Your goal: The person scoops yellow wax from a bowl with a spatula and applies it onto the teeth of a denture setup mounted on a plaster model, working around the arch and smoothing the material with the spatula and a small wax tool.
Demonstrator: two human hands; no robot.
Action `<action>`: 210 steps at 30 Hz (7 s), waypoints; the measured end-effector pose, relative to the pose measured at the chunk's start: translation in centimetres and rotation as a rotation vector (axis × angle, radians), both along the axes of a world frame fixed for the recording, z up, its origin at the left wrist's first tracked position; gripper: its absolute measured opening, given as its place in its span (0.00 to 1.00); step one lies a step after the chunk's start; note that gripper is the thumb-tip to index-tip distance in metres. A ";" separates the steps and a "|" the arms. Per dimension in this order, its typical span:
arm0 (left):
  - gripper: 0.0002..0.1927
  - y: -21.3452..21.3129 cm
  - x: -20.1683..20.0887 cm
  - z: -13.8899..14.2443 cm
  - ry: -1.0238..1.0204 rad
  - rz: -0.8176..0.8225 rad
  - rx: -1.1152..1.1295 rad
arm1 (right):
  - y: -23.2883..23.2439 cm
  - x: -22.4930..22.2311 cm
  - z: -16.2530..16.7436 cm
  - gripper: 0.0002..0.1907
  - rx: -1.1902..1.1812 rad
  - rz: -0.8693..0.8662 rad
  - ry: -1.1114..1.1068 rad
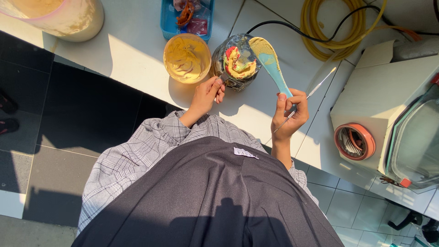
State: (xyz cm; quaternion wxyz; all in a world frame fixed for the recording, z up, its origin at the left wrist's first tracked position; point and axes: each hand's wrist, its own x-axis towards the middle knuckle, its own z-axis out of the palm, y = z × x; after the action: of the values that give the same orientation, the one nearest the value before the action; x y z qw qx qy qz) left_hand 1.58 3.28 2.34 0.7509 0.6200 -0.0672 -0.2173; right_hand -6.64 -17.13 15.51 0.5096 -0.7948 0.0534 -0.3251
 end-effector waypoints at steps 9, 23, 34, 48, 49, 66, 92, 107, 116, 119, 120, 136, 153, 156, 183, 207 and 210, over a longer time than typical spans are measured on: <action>0.21 0.2 -0.3 -0.2 0.031 -0.019 -0.026 | -1.3 -0.3 0.2 0.16 0.037 -0.075 -0.050; 0.20 0.2 0.0 -1.2 0.055 -0.028 -0.054 | -2.1 -0.7 -0.6 0.15 0.087 -0.126 -0.013; 0.20 0.2 0.0 -1.6 0.069 -0.025 -0.060 | -2.6 -0.7 -0.6 0.17 0.109 -0.159 -0.035; 0.20 0.0 0.0 -2.7 0.190 -0.072 -0.219 | -2.4 -1.0 -0.6 0.17 0.124 -0.179 -0.026; 0.19 0.0 0.0 -2.9 0.204 -0.080 -0.228 | -2.4 -1.0 -0.6 0.17 0.126 -0.176 -0.028; 0.18 0.4 0.4 -4.3 0.252 -0.151 -0.206 | -2.5 -1.2 -1.2 0.16 0.135 -0.171 -0.030; 0.21 0.3 0.1 -2.6 0.198 -0.103 -0.199 | -2.4 -1.2 -0.9 0.17 0.119 -0.179 -0.026; 0.24 1.0 0.1 2.1 0.082 -0.031 0.104 | -2.7 -1.2 -1.5 0.15 0.147 -0.142 -0.030; 0.24 0.9 0.0 2.4 0.055 -0.027 0.146 | -3.0 -1.3 -2.0 0.15 0.132 -0.182 0.022; 0.24 0.9 0.0 2.4 0.021 -0.031 0.174 | -3.0 -1.4 -2.0 0.19 0.083 -0.225 0.043; 0.24 0.9 0.0 2.3 0.006 -0.033 0.185 | -3.0 -1.4 -1.9 0.20 0.104 -0.216 0.040; 0.22 -0.3 1.3 1.8 -0.019 -0.081 0.018 | -2.3 -1.6 -1.1 0.18 0.192 -0.260 0.044; 0.20 0.1 1.0 1.5 0.037 -0.129 -0.114 | -2.8 -1.6 -0.9 0.16 0.075 -0.259 0.090; 0.20 0.2 1.0 1.5 0.013 -0.128 -0.093 | -2.7 -1.5 -0.7 0.16 0.061 -0.259 0.093; 0.36 11.9 1.8 0.7 0.400 0.183 -0.244 | 1.1 4.5 6.0 0.15 -0.434 0.421 0.191; 0.38 7.3 1.8 10.1 -0.213 0.054 0.043 | -0.8 5.3 10.4 0.17 -0.694 0.566 0.165; 0.37 7.3 1.9 10.8 -0.208 0.024 0.023 | -1.3 5.3 10.6 0.17 -0.722 0.493 0.155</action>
State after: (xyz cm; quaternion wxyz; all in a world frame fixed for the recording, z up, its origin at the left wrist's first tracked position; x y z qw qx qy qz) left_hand 3.51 10.54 13.14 0.7352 0.6486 -0.1351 -0.1435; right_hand -1.30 -18.44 26.08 0.2562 -0.9329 -0.2166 -0.1311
